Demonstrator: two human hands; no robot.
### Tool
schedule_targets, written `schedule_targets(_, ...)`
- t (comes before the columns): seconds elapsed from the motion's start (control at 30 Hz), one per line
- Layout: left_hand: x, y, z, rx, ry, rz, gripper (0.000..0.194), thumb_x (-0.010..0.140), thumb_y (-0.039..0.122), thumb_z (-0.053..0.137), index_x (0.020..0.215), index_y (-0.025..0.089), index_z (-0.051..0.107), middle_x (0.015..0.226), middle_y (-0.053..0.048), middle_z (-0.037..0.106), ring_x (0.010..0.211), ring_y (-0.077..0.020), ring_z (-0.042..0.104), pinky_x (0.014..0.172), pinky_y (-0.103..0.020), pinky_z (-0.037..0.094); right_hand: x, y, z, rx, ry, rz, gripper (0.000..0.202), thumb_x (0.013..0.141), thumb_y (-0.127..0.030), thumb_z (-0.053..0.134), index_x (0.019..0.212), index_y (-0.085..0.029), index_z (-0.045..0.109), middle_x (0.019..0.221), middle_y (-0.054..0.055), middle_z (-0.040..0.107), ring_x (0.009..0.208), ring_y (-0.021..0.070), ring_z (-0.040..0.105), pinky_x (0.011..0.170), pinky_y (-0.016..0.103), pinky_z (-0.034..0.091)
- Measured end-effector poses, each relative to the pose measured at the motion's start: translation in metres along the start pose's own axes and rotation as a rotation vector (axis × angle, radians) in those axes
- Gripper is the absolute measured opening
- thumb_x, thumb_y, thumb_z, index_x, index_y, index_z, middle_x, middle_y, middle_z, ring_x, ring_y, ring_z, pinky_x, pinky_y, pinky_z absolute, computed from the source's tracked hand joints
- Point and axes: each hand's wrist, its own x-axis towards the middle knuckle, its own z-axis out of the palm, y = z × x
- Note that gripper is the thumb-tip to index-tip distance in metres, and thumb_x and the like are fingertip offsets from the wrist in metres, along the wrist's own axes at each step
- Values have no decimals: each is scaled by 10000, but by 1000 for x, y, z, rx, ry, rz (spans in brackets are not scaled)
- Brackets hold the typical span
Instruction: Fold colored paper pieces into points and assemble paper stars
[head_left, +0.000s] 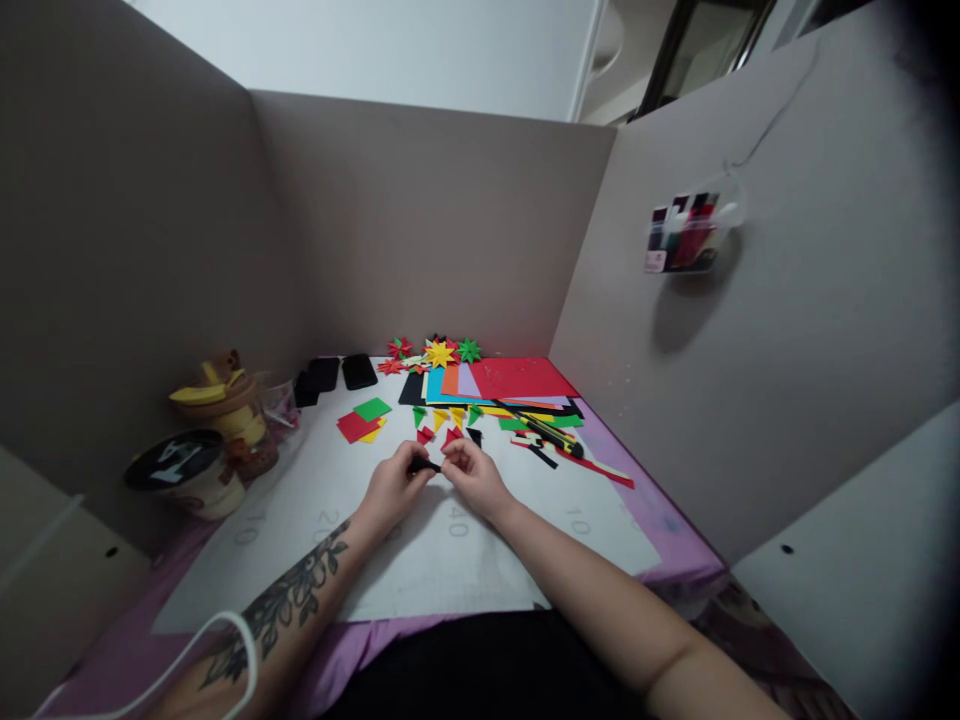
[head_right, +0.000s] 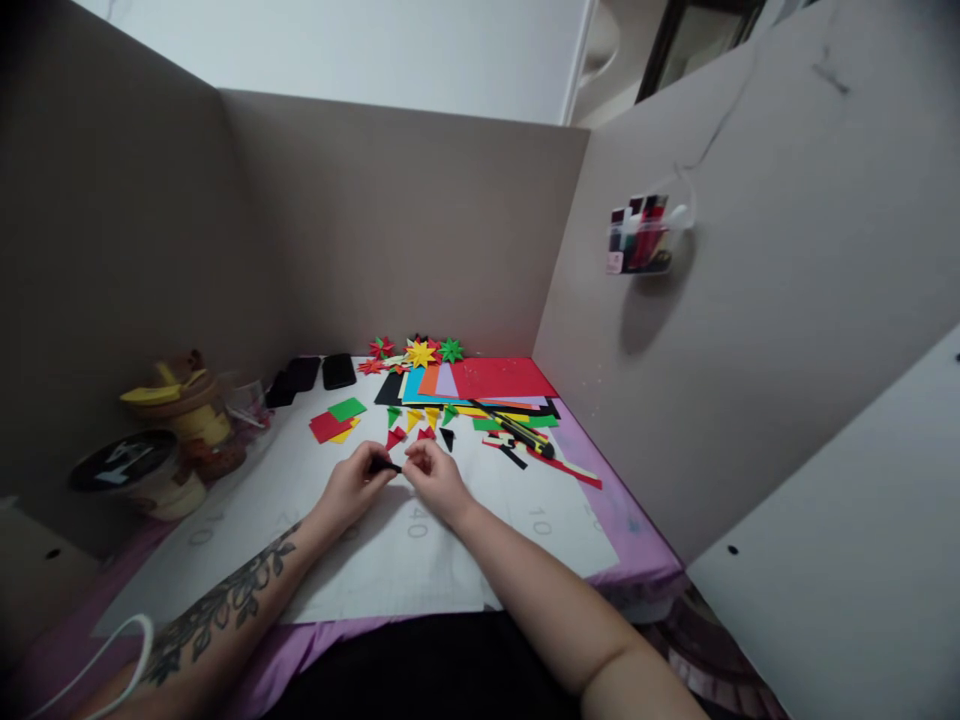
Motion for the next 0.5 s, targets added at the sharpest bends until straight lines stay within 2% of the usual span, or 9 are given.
schedule_targets(0.17,-3,-11,-2,204,64,262,48,803,230,568,841,202,580,784,-12,661,713,-148,607,669,-252,448,1,-2,-6,23,-121,22,76,731,-252,610,772,-188,611,875,25,527,797,151,517,640,250,419)
schedule_targets(0.27,-3,-17,-3,264,61,439,62,818,183,540,839,195,597,786,-29,673,740,-155,612,689,-260,456,1,-1,-7,101,-177,54,83,695,-221,641,767,-189,612,913,25,514,765,138,507,609,236,409)
schedule_targets(0.33,-2,-18,-3,255,43,498,92,816,144,520,840,190,596,798,-35,676,754,-154,614,699,-259,459,1,0,-7,146,-207,80,95,668,-201,656,743,-184,601,939,25,513,749,130,503,597,230,402)
schedule_targets(0.4,-2,-17,-3,242,32,471,102,805,135,521,839,194,596,804,-33,675,764,-156,614,712,-264,457,1,0,-7,177,-227,108,96,658,-191,657,724,-180,588,957,25,516,732,123,500,584,224,394)
schedule_targets(0.5,-1,-11,-1,164,17,274,85,784,166,537,852,201,576,813,-18,665,738,-148,606,691,-258,447,1,-2,-7,154,-198,92,75,671,-196,639,715,-182,580,930,23,523,747,129,504,595,227,397)
